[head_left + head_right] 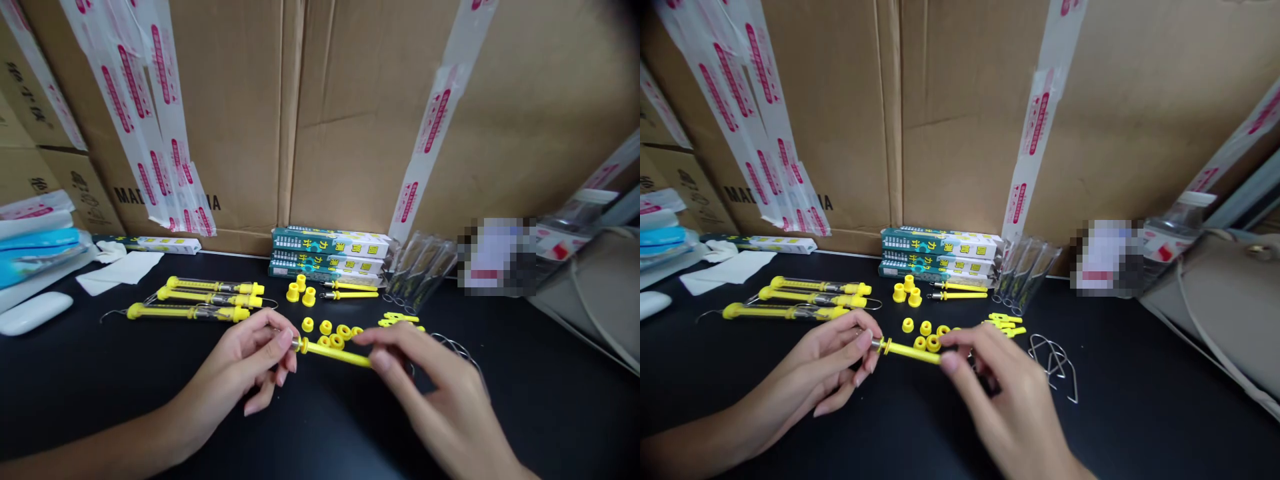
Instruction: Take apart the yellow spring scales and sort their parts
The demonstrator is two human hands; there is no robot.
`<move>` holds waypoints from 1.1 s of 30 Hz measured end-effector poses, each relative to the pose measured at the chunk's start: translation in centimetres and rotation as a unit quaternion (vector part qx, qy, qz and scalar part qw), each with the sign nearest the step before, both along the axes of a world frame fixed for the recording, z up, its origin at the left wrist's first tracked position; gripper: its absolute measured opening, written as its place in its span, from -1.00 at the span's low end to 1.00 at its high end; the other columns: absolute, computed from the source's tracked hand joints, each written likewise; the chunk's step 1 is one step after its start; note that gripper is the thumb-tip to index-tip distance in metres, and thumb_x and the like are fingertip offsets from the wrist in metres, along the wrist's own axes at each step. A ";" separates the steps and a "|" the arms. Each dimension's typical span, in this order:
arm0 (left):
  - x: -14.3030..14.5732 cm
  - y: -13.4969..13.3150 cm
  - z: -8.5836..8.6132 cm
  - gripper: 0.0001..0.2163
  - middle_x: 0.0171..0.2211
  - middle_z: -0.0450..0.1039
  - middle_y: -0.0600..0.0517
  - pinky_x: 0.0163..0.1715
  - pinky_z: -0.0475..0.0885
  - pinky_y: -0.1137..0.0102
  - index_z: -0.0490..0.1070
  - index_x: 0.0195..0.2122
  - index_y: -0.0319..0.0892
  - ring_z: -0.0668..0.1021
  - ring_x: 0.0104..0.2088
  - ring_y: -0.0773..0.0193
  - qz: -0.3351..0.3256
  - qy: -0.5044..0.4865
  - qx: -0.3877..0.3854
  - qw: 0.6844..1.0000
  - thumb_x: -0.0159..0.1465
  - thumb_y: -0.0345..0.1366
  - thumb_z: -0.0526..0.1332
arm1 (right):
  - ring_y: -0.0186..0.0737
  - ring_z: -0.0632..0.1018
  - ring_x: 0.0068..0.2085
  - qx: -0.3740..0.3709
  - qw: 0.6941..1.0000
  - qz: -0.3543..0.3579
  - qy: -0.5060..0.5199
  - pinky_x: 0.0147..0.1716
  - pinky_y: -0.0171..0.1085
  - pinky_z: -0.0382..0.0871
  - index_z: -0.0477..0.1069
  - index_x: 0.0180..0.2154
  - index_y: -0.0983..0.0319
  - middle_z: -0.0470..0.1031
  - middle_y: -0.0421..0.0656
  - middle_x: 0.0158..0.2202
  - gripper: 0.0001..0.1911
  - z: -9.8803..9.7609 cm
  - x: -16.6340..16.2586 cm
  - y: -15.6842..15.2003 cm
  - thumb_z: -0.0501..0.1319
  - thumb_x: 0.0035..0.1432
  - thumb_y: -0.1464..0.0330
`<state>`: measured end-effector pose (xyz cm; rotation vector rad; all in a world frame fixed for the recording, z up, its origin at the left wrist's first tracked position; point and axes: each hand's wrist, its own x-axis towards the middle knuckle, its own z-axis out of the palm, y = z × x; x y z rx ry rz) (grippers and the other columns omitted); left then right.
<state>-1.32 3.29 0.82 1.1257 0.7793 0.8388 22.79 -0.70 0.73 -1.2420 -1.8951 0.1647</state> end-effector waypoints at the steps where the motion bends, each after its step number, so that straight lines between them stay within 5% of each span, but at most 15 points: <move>1: 0.0 0.0 0.0 -0.63 -0.51 0.37 0.12 -0.81 0.13 0.68 0.36 -0.30 -0.17 0.30 -0.64 0.48 0.001 0.001 0.002 1.000 0.21 0.03 0.37 | -0.27 0.57 -0.38 -0.004 1.000 0.029 -0.006 -0.45 -0.37 0.44 0.50 -0.09 0.10 0.56 -0.20 -0.30 -0.82 -0.2 -0.7 -0.6 0.19 0.36 0.22; 7: 0.2 -0.1 0.1 -0.65 -0.50 0.42 0.10 -0.78 0.19 0.70 0.38 -0.31 -0.22 0.34 -0.65 0.51 -0.007 0.027 0.044 0.999 0.26 -0.01 0.35 | -0.33 0.60 -0.33 0.023 0.995 0.093 0.012 -0.31 -0.43 0.45 0.48 -0.07 0.11 0.55 -0.22 -0.28 -0.84 -1.3 -1.6 -0.8 0.14 0.41 0.40; 14: 0.4 0.2 -0.9 -0.60 -0.43 0.43 0.09 -0.81 0.23 0.67 0.35 -0.11 -0.18 0.42 -0.62 0.44 0.025 0.017 0.054 0.998 0.22 -0.01 0.37 | -0.19 0.53 -0.29 0.056 0.997 -0.018 -0.053 -0.32 -0.26 0.44 0.52 -0.06 0.16 0.42 -0.11 -0.24 -0.79 -1.2 0.6 1.8 0.12 0.41 0.37; 18: 0.4 -0.1 -1.1 -0.67 -0.45 0.38 0.13 -0.81 0.21 0.65 0.34 -0.18 -0.16 0.40 -0.62 0.43 0.025 0.035 0.064 0.997 0.24 -0.03 0.34 | -0.16 0.47 -0.38 0.053 0.987 -0.090 -0.120 -0.40 -0.19 0.42 0.57 -0.10 0.17 0.30 -0.12 -0.30 -0.73 -1.7 2.2 3.6 0.11 0.41 0.25; 26: 0.6 -1.4 -0.2 -0.93 -0.43 0.35 0.14 -0.67 0.24 0.61 0.36 -0.22 -0.11 0.38 -0.51 0.41 -0.028 0.178 0.160 0.971 0.37 -0.26 0.14 | -0.09 0.52 -0.28 0.077 0.984 -0.096 -0.131 -0.32 -0.13 0.51 0.47 0.07 0.25 0.33 0.01 -0.18 -0.59 -2.5 2.5 5.8 -0.03 0.46 0.22; 29: 0.1 -1.9 0.0 -0.93 -0.39 0.38 0.13 -0.52 0.36 0.55 0.36 -0.22 -0.09 0.44 -0.44 0.38 -0.021 0.241 0.247 0.938 0.39 -0.30 0.10 | -0.06 0.55 -0.17 0.078 0.986 -0.079 -0.128 -0.22 -0.12 0.53 0.46 0.03 0.27 0.39 0.06 -0.11 -0.64 -2.2 2.2 5.4 -0.03 0.46 0.28; 33: -1.3 -2.4 0.0 -0.80 -0.30 0.42 0.13 -0.33 0.41 0.51 0.35 -0.12 -0.03 0.48 -0.38 0.38 0.008 0.331 0.459 0.825 0.39 -0.47 0.04 | -0.02 0.58 -0.11 0.056 0.988 -0.036 -0.137 -0.11 -0.02 0.52 0.51 -0.09 0.25 0.53 0.03 -0.13 -0.68 -1.9 2.1 4.6 0.00 0.46 0.29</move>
